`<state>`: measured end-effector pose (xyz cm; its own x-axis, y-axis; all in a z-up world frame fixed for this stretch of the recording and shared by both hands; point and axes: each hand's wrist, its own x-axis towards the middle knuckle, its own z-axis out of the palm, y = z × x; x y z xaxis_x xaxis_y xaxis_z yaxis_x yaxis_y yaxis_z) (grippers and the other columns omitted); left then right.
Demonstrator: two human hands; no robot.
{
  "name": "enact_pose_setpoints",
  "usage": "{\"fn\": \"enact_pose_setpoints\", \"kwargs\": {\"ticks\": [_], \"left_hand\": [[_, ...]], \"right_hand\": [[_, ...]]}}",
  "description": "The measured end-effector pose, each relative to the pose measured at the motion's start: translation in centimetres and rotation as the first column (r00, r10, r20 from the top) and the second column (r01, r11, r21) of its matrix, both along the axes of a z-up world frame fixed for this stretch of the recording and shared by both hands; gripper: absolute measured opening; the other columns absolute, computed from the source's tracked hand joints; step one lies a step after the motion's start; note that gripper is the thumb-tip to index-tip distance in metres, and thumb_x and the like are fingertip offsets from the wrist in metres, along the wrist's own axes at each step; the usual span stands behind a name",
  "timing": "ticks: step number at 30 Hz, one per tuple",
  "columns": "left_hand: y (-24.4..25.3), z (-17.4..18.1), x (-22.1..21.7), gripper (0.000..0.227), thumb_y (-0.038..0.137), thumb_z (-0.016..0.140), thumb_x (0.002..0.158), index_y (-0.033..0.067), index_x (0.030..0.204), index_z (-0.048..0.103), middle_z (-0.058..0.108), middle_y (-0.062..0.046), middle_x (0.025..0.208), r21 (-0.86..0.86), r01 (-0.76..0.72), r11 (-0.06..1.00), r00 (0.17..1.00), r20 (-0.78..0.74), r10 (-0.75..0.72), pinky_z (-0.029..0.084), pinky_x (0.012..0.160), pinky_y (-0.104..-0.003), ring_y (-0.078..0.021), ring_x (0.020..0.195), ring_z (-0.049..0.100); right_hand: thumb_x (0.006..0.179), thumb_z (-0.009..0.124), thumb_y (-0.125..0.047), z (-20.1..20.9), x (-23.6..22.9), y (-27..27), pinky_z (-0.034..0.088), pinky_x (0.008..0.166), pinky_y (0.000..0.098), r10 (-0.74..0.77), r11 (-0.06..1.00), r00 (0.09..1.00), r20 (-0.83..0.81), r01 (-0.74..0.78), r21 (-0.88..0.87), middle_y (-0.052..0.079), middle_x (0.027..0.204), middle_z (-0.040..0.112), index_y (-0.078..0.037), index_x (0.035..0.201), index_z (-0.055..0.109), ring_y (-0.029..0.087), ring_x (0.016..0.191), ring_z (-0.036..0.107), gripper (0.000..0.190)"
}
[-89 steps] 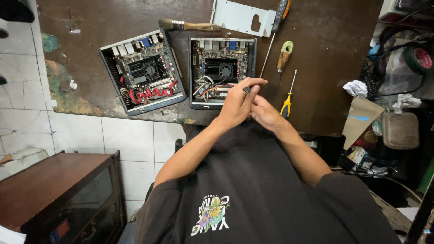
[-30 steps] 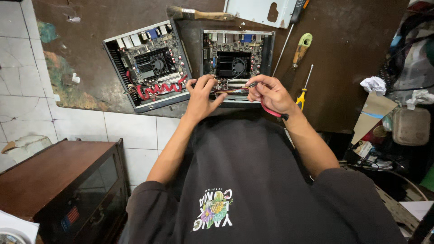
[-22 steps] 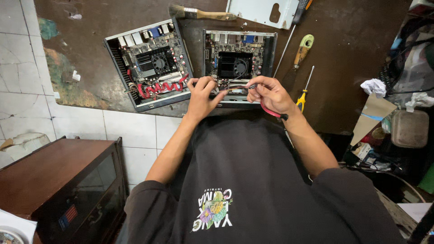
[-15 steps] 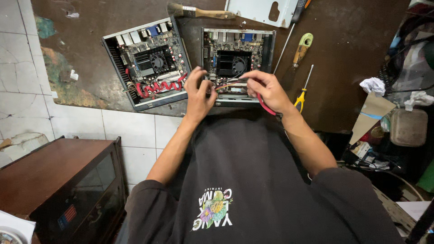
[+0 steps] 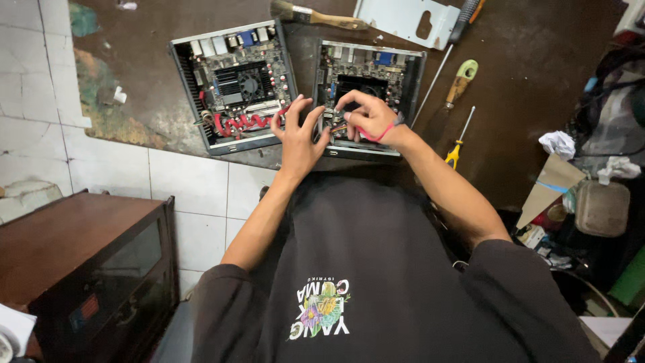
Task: The person organizes red ribbon cables inside an open computer case, then connects a white power connector to the motherboard. They use a brush to clean dust from the interior and a screwdriver to secure a metal backplate onto the case.
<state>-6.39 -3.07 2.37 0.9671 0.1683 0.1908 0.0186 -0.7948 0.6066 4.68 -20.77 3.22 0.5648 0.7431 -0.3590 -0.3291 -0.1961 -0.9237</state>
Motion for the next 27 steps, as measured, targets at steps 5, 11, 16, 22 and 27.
{"fn": "enact_pose_setpoints", "kwargs": {"ticks": [5, 11, 16, 22, 27], "left_hand": [[0.0, -1.1, -0.1, 0.05, 0.022, 0.079, 0.072, 0.0205, 0.119, 0.06, 0.053, -0.005, 0.129, -0.014, -0.033, 0.999, 0.999, 0.015, 0.033, 0.014, 0.106, -0.051, -0.0199, 0.131, 0.046], [-0.2, -2.1, -0.3, 0.06, 0.024, 0.082, 0.071, 0.0162, 0.124, 0.056, 0.054, -0.006, 0.126, -0.015, -0.057, 0.998, 0.998, 0.031, 0.058, 0.017, 0.107, -0.049, -0.0199, 0.128, 0.05], [-0.2, -2.2, -0.4, 0.076, 0.019, 0.085, 0.065, 0.0117, 0.132, 0.049, 0.053, -0.009, 0.127, -0.043, -0.101, 0.994, 0.994, 0.025, 0.103, 0.019, 0.109, -0.048, -0.0209, 0.128, 0.049], [-0.3, -2.9, -0.7, 0.078, 0.02, 0.085, 0.066, 0.0111, 0.134, 0.049, 0.053, -0.008, 0.127, -0.05, -0.096, 0.994, 0.995, 0.032, 0.098, 0.019, 0.109, -0.049, -0.0211, 0.129, 0.049], [-0.2, -2.7, -0.5, 0.079, 0.019, 0.085, 0.063, 0.0116, 0.133, 0.05, 0.053, -0.007, 0.125, -0.021, -0.101, 0.995, 0.994, 0.039, 0.101, 0.019, 0.109, -0.048, -0.02, 0.127, 0.05]], "right_hand": [[0.088, 0.058, -0.017, 0.7, 1.7, 0.5, 0.048, 0.059, 0.0324, 0.184, 0.955, 0.947, 0.263, -0.11, -0.274, 0.005, 0.058, 0.064, -0.015, 0.116, 0.054, 0.024, 0.057, 0.062, 0.028], [0.082, 0.064, -0.023, 1.5, 3.3, 3.5, 0.052, 0.061, 0.042, 0.566, 0.746, 0.614, 0.55, -0.098, -0.659, 0.001, 0.058, 0.065, -0.017, 0.085, 0.07, 0.032, 0.062, 0.066, 0.009], [0.077, 0.062, -0.028, 0.4, 2.9, 5.9, 0.055, 0.057, 0.0492, 0.732, 0.599, 0.45, 0.511, -0.069, -0.797, 0.017, 0.063, 0.065, -0.009, 0.072, 0.07, 0.041, 0.066, 0.069, 0.021], [0.078, 0.064, -0.02, -0.7, 2.0, 5.6, 0.056, 0.051, 0.0455, 0.714, 0.635, 0.409, 0.568, -0.037, -0.771, 0.016, 0.06, 0.062, -0.005, 0.071, 0.068, 0.039, 0.058, 0.067, 0.017], [0.078, 0.062, -0.021, -1.0, 0.4, 5.6, 0.056, 0.056, 0.0523, 0.714, 0.615, 0.391, 0.581, 0.047, -0.787, 0.019, 0.069, 0.065, -0.005, 0.082, 0.069, 0.044, 0.067, 0.069, 0.018]]}}
